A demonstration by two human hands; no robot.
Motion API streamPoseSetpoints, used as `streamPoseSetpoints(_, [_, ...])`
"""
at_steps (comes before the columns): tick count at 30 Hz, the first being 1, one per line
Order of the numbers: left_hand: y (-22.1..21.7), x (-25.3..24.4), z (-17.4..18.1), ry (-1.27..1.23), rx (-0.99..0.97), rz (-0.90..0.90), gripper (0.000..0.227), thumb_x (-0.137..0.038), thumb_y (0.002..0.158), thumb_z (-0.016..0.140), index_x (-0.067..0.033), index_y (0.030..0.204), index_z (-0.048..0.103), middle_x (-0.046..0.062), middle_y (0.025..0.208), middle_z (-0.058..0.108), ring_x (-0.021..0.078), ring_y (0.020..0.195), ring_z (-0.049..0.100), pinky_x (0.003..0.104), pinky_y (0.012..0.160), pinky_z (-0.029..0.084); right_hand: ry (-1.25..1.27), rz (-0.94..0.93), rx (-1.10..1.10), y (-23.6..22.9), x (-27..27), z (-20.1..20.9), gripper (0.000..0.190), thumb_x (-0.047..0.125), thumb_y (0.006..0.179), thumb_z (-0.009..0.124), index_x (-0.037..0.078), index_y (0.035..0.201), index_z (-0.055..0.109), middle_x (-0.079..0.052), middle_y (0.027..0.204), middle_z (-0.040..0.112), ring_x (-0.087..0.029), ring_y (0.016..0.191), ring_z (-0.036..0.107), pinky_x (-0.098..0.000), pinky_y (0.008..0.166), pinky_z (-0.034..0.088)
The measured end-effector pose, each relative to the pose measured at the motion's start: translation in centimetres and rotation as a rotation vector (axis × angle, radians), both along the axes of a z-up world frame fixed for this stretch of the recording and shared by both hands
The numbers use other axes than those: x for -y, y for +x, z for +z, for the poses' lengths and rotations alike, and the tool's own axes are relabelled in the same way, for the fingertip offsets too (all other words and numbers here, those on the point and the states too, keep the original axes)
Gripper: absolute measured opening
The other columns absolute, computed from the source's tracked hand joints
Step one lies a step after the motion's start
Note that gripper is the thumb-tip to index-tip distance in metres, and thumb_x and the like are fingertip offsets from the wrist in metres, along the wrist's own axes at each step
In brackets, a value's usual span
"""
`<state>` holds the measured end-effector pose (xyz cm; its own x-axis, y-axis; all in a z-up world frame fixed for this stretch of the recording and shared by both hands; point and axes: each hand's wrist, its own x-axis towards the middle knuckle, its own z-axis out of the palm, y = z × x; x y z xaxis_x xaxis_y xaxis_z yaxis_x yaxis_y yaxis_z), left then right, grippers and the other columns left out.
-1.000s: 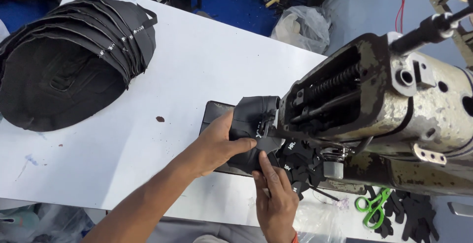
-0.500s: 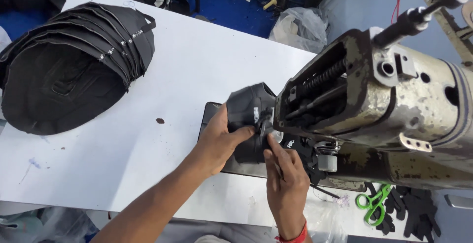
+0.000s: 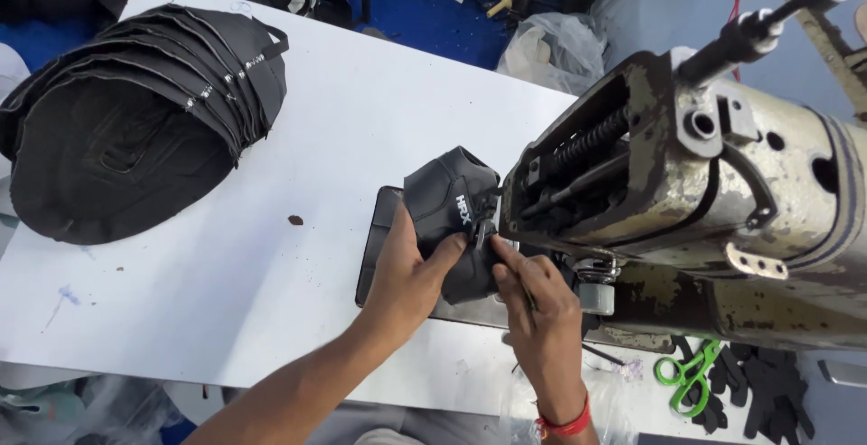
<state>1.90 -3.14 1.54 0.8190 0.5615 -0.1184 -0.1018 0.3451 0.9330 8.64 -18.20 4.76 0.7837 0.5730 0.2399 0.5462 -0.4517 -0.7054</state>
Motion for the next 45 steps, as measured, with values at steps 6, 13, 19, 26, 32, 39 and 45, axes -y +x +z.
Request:
streamPoseSetpoints(6, [1.1, -3.0, -0.5, 0.09, -0.033, -0.178, 0.055, -0.011, 0.09, 0.07, -0.0008, 0.139, 0.046, 0.011, 0.131, 0.064, 0.0139, 0.12, 0.06, 0.029, 0.099, 0.05, -0.021, -0.043, 0.077, -1.8, -0.7, -1.0, 0.041, 0.004, 0.093, 0.07, 0.01, 0.134, 0.069, -0.005, 0.071, 0.048, -0.012, 0.056, 0.039, -0.0288, 0.051, 0.038])
streamPoseSetpoints(13, [1.1, -4.9, -1.8, 0.011, -0.305, -0.247, 0.042, -0.039, 0.103, 0.063, 0.0025, 0.099, 0.064, 0.009, 0.086, 0.064, 0.0159, 0.077, 0.058, 0.033, 0.067, 0.049, -0.044, -0.071, 0.05, -0.9, 0.0, -1.6, 0.041, 0.008, 0.092, 0.074, 0.013, 0.133, 0.071, -0.003, 0.069, 0.051, -0.012, 0.055, 0.041, -0.0295, 0.05, 0.038])
streamPoseSetpoints(19, [-3.8, -1.3, -2.3, 0.283, -0.506, -0.09, 0.058, -0.052, 0.095, 0.061, 0.0, 0.073, 0.071, 0.007, 0.06, 0.071, 0.0124, 0.052, 0.064, 0.03, 0.048, 0.05, 0.021, -0.083, 0.106, -0.5, 1.4, -1.4, 0.036, 0.01, 0.088, 0.078, 0.014, 0.123, 0.072, -0.006, 0.12, 0.067, -0.008, 0.071, 0.071, -0.0241, 0.056, 0.053])
streamPoseSetpoints(26, [-7.0, -1.7, 5.2, 0.853, 0.07, -0.394, 0.026, -0.013, 0.097, 0.066, -0.0047, 0.121, 0.067, 0.018, 0.11, 0.069, 0.0299, 0.094, 0.072, 0.038, 0.077, 0.06, -0.133, 0.116, 0.421, 0.0, 2.1, -2.9, 0.056, 0.011, 0.076, 0.087, 0.018, 0.129, 0.07, -0.01, 0.135, 0.062, -0.015, 0.075, 0.066, -0.0286, 0.061, 0.055])
streamPoseSetpoints(32, [-0.2, -7.6, 6.1, 1.022, -0.124, -0.3, 0.046, -0.024, 0.097, 0.066, 0.0009, 0.134, 0.055, 0.022, 0.126, 0.065, 0.036, 0.111, 0.067, 0.045, 0.089, 0.054, -0.147, 0.103, 0.552, -0.7, 1.5, -2.8, 0.059, -0.002, 0.081, 0.079, 0.02, 0.135, 0.068, -0.01, 0.138, 0.06, -0.019, 0.089, 0.07, -0.0298, 0.065, 0.055])
streamPoseSetpoints(39, [2.4, -8.6, 5.7, 0.92, -0.325, -0.553, 0.048, -0.031, 0.087, 0.073, -0.0044, 0.126, 0.06, 0.015, 0.107, 0.074, 0.0318, 0.101, 0.072, 0.043, 0.085, 0.055, -0.212, 0.105, 0.495, -1.1, 1.4, -1.7, 0.073, -0.013, 0.07, 0.073, 0.019, 0.136, 0.068, -0.011, 0.138, 0.062, -0.017, 0.078, 0.068, -0.0307, 0.062, 0.054])
streamPoseSetpoints(45, [2.6, -8.5, 6.0, 0.804, -0.478, -0.752, 0.053, -0.032, 0.075, 0.085, -0.009, 0.116, 0.062, 0.011, 0.094, 0.075, 0.024, 0.09, 0.072, 0.038, 0.079, 0.053, -0.229, 0.132, 0.464, 0.0, 1.6, -1.2, 0.084, -0.019, 0.061, 0.067, 0.02, 0.135, 0.068, -0.009, 0.142, 0.062, -0.018, 0.078, 0.071, -0.031, 0.06, 0.055])
